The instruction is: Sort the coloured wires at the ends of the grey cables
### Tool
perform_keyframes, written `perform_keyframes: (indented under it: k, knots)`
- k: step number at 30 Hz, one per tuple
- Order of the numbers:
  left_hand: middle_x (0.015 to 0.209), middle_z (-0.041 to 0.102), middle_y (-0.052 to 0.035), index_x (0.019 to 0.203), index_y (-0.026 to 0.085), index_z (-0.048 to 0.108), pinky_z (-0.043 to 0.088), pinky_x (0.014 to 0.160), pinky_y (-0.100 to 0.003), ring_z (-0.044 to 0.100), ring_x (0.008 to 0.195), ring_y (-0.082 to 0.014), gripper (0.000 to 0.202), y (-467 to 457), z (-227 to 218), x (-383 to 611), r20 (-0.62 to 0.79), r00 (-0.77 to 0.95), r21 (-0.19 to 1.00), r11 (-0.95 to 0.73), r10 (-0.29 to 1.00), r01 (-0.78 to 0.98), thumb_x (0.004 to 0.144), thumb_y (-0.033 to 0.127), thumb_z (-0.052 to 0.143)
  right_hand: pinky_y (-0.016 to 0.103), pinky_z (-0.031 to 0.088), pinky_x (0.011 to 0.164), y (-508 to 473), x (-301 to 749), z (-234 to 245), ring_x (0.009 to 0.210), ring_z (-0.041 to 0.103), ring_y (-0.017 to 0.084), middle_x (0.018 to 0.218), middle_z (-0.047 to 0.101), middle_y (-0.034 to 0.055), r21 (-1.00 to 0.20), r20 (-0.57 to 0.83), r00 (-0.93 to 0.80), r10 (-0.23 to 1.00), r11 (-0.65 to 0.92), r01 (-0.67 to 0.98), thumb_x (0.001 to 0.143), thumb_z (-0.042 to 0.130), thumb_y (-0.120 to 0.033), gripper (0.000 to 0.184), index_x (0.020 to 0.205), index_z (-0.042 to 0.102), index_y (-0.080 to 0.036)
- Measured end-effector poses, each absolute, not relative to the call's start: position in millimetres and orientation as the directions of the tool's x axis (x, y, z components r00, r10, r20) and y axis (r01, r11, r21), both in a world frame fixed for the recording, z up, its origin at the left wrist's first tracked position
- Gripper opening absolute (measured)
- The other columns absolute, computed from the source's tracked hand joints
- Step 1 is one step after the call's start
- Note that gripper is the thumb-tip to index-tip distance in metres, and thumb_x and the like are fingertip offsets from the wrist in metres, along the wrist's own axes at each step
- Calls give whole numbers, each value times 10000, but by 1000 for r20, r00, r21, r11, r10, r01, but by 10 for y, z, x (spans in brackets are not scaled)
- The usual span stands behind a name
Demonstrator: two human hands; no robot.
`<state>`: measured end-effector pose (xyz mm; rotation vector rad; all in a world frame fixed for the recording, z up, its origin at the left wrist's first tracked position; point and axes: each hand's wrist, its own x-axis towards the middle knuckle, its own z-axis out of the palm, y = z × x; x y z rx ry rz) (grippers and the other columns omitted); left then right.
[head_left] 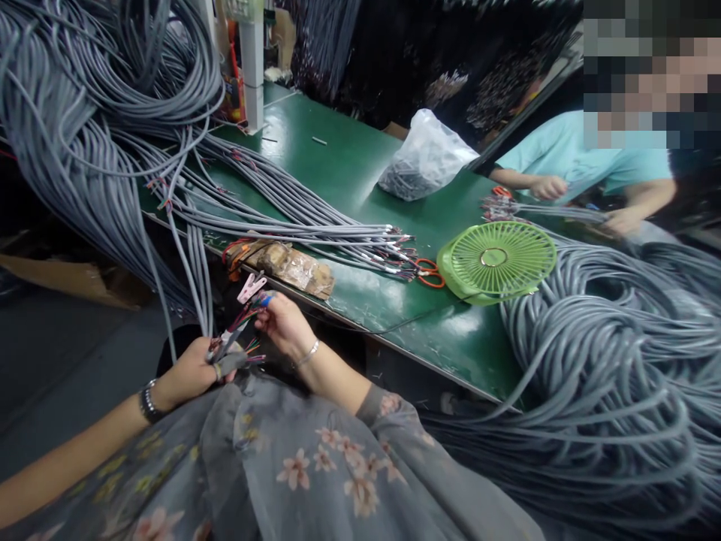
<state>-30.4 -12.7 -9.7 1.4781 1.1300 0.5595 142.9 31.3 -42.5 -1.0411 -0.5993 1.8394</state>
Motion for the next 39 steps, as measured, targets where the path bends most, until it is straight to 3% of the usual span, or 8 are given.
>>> perform_keyframes:
  k: [2,9,13,16,21,29,32,39]
  knots:
    - [439,595,0,455,242,642,427,514,-262,492,467,-158,403,-132,-103,-321,-224,383,942,98,896,321,737,507,752,197,445,542,342,1500,-426,532,435,67,613,534,-84,-744,-393,-227,891,-453,-491,745,807,-293,235,747,588,-207]
    - [442,580,-20,471,236,646,412,483,-270,480,447,-151,459,-125,-149,-325,-208,321,960,130,924,249,755,586,736,232,541,592,236,1646,-473,658,609,103,849,715,8,-724,-375,-526,763,-596,-348,762,873,-435,356,926,699,-171]
    - [448,578,-17,481,231,638,429,488,-271,480,452,-149,492,-123,-129,-314,-208,330,958,123,921,259,772,619,724,227,534,606,248,1649,-447,674,617,107,833,730,8,-785,-356,-608,710,-580,-217,695,942,-438,426,947,735,-164]
    - [452,577,-9,489,227,634,438,494,-266,484,457,-145,500,-124,-114,-319,-215,336,952,120,917,283,784,624,705,226,508,604,261,1604,-450,622,589,96,739,705,-14,-827,-362,-589,722,-541,-154,660,964,-460,437,884,734,-162]
    - [472,581,5,514,225,620,461,526,-262,494,480,-142,484,-126,-135,-350,-215,379,941,87,900,327,816,602,658,223,458,575,238,1527,-501,585,575,91,666,679,-34,-852,-333,-533,778,-491,-184,580,996,-490,481,783,707,-164]
    - [470,605,-17,494,225,642,437,541,-276,503,495,-151,463,-109,-153,-376,-239,396,937,104,887,332,784,586,665,221,436,550,257,1513,-609,548,539,85,646,663,-19,-717,-371,-629,683,-642,-273,574,998,-405,423,741,695,-163]
    - [452,607,-23,457,224,642,434,539,-279,505,484,-152,435,-95,-108,-365,-301,420,918,142,856,369,751,542,688,216,400,535,273,1478,-570,517,499,72,603,640,-31,-735,-384,-642,663,-641,-222,569,1005,-401,428,698,679,-155]
    - [443,592,-13,454,227,621,412,489,-261,479,459,-141,391,-121,-205,-320,-270,294,943,189,917,275,717,505,703,237,443,581,235,1429,-503,537,524,74,592,628,-52,-851,-340,-385,858,-455,-262,535,1005,-512,512,667,655,-162]
